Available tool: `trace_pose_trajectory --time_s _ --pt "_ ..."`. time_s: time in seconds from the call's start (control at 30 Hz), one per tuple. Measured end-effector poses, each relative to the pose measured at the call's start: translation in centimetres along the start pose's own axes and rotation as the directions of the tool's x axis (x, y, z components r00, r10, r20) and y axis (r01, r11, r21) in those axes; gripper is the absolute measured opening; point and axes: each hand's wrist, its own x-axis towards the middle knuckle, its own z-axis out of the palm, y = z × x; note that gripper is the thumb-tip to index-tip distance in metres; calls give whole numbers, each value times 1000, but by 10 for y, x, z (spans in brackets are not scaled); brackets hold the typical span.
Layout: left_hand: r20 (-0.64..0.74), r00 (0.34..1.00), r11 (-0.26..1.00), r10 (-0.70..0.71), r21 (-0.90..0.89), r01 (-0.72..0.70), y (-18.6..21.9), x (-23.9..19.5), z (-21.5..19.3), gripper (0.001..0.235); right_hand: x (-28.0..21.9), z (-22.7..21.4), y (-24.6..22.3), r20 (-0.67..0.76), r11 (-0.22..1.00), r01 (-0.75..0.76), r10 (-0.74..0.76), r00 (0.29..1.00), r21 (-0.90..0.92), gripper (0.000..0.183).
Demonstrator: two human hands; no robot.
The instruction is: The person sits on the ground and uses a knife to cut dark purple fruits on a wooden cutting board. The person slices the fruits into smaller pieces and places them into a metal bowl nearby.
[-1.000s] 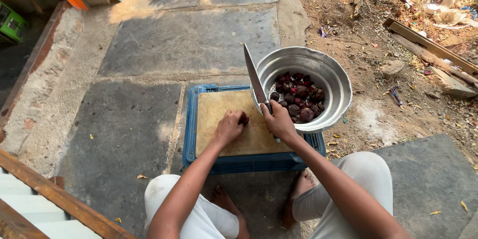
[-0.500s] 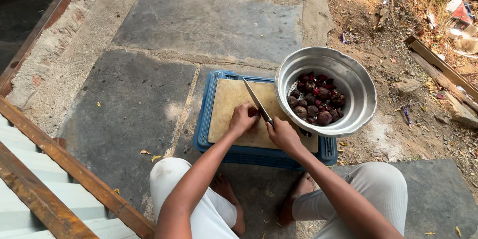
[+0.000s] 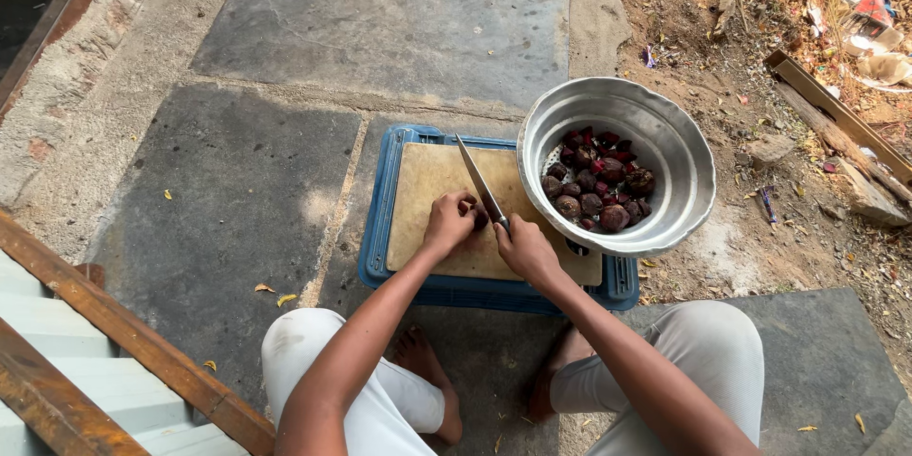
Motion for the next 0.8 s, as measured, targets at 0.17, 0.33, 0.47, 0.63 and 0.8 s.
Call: trace_pose_trajectory --time_s 0.17,0.33,0.47,0.63,0.8 --pt "48 999 996 -22 -86 26 -4 -9 7 26 -4 -1 -13 4 993 -58 58 998 100 38" --pt "-19 999 997 51 -56 -52 -4 -14 8 24 -4 7 -11 22 989 -103 101 995 108 36" --pt "-34 996 993 78 -83 -81 -2 -13 7 22 7 24 7 -84 999 13 -8 996 52 36" --pt "-71 993 988 94 -114 -102 -1 -21 7 17 19 46 35 -81 994 108 -110 991 -20 32" --pt "-139 976 984 169 -37 -176 5 -25 4 13 13 49 32 -73 990 119 -124 990 -75 29"
